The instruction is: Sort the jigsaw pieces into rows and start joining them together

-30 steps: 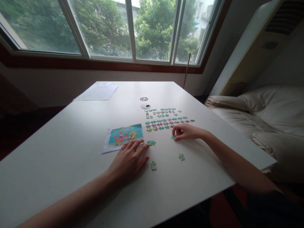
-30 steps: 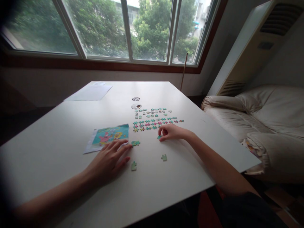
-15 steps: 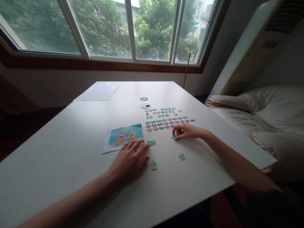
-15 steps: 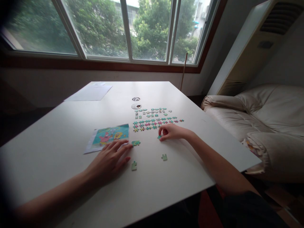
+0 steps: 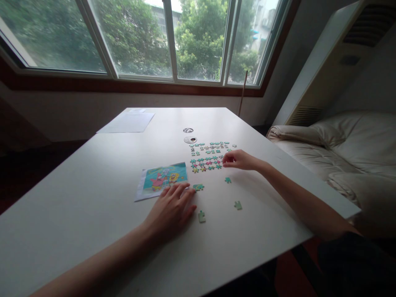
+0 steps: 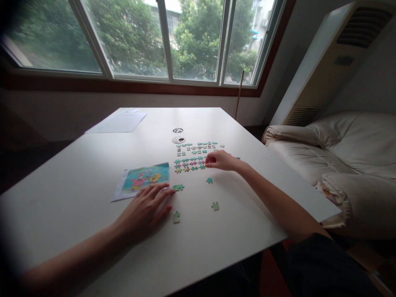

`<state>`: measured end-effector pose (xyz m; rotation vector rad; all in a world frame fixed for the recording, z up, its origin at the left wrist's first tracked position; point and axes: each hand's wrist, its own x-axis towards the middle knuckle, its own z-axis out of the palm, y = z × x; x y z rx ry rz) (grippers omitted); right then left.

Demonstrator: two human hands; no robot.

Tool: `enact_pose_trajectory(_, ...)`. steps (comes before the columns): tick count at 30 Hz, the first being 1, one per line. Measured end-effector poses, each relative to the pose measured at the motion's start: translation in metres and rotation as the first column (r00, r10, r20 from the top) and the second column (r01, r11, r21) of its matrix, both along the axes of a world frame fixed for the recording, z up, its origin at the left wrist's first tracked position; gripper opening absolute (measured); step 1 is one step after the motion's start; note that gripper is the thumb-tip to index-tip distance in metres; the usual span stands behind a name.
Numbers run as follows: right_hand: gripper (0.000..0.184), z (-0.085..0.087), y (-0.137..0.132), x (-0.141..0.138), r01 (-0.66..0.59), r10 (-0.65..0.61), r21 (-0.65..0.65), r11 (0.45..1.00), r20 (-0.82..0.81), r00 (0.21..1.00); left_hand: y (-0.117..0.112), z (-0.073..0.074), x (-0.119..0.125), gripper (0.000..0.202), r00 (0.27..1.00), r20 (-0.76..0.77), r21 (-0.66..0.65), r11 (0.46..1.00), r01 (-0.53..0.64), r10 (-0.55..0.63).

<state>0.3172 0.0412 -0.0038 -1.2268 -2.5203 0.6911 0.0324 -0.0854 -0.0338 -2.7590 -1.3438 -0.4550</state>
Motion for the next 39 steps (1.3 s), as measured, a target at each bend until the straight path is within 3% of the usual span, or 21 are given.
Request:
enact_pose_trajectory(6, 0.026, 0.004, 0.056, -0.019, 0.078, -0.086, 0.068, 0.995, 0.122, 0.989, 0.000, 0.000, 0.001, 0.031, 1.000, -0.004, -0.014, 1.000, -0.007, 0.007)
enact_pose_trajectory(10, 0.028, 0.006, 0.081, -0.031, 0.091, -0.102, 0.059, 0.994, 0.219, 0.970, 0.000, -0.002, 0.000, 0.032, 1.000, -0.001, -0.009, 1.000, 0.003, -0.003)
enact_pose_trajectory(24, 0.043, 0.009, 0.106, -0.042, 0.076, -0.045, -0.089, 0.993, 0.313, 0.949, 0.001, -0.003, 0.000, 0.032, 1.000, 0.017, -0.014, 1.000, 0.006, -0.006)
enact_pose_trajectory(29, 0.044, 0.010, 0.110, -0.046, 0.092, -0.046, -0.140, 0.986, 0.303, 0.952, 0.001, -0.004, 0.000, 0.032, 1.000, 0.014, -0.014, 1.000, 0.003, -0.003)
enact_pose_trajectory(33, 0.032, 0.013, 0.102, -0.043, 0.071, -0.039, -0.122, 0.990, 0.245, 0.969, 0.001, -0.004, 0.000, 0.032, 1.000, 0.006, -0.017, 1.000, 0.006, -0.006)
enact_pose_trajectory(39, 0.031, 0.011, 0.049, -0.038, -0.049, 0.048, -0.072, 0.996, -0.020, 0.999, 0.003, -0.005, 0.000, 0.032, 1.000, 0.010, -0.010, 1.000, 0.007, -0.007)
